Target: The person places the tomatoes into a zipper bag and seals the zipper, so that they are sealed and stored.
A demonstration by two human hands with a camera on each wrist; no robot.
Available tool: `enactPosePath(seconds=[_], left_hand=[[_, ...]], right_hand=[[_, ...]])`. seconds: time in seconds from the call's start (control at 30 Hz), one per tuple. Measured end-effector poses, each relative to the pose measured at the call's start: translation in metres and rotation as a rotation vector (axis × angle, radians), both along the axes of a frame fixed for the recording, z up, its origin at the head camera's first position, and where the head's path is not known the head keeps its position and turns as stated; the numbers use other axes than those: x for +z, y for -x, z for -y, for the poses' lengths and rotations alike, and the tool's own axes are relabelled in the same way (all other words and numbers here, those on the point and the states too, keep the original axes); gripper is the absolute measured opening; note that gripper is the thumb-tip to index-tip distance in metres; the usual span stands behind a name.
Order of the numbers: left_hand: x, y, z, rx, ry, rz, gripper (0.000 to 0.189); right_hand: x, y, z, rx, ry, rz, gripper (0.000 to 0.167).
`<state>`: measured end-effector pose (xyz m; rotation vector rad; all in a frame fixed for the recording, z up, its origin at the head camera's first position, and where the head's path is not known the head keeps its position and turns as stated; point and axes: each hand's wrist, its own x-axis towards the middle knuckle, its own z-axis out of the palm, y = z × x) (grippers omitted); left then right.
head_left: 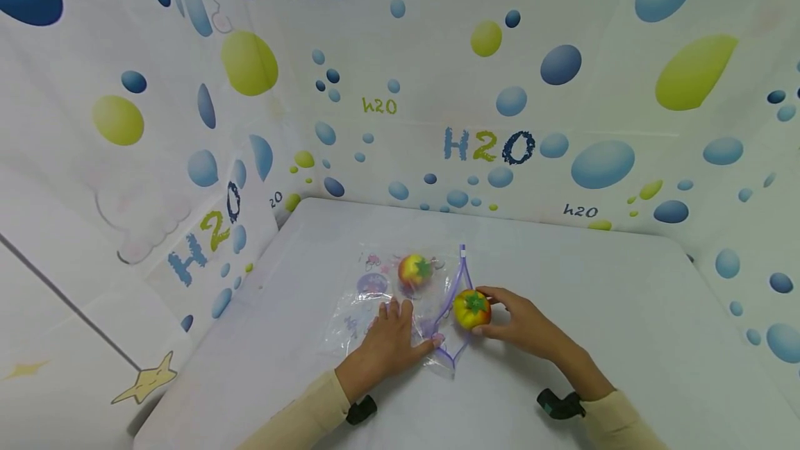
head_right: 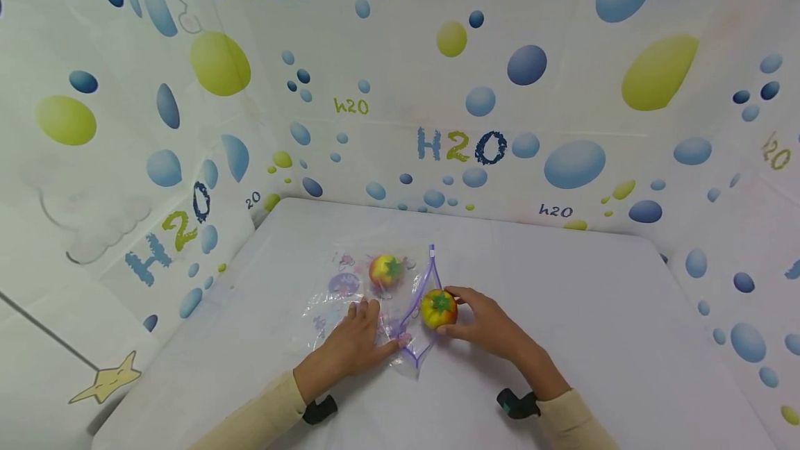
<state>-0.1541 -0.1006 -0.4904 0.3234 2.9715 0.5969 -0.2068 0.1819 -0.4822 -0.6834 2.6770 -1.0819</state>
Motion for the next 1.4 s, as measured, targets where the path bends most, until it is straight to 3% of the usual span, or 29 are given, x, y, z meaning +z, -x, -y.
enactPosePath(seconds=[0.7, 0.87, 1.07, 1.4], left_hand=[[-0.001, 0.001, 0.001, -0.006, 0.005, -0.008, 0.089], [-0.001, 0.001, 0.001, -0.008, 0.014, -0.009, 0.087], [-0.002, 0.001, 0.001, -0.007, 0.014, -0.009, 0.088], [-0.002, 0.001, 0.002, -0.011, 0.021, 0.002, 0.086]], right_hand=[[-0.011, 0.002, 0.013, 0.049, -0.006, -0.031, 0.077], [-0.013, 0.001, 0.015, 0.029, 0.009, -0.032, 0.063], [-0.013, 0.0, 0.014, 0.072, 0.024, -0.084, 0.047], [-0.015, 0.0, 0.019, 0.049, 0.015, -0.078, 0.044]])
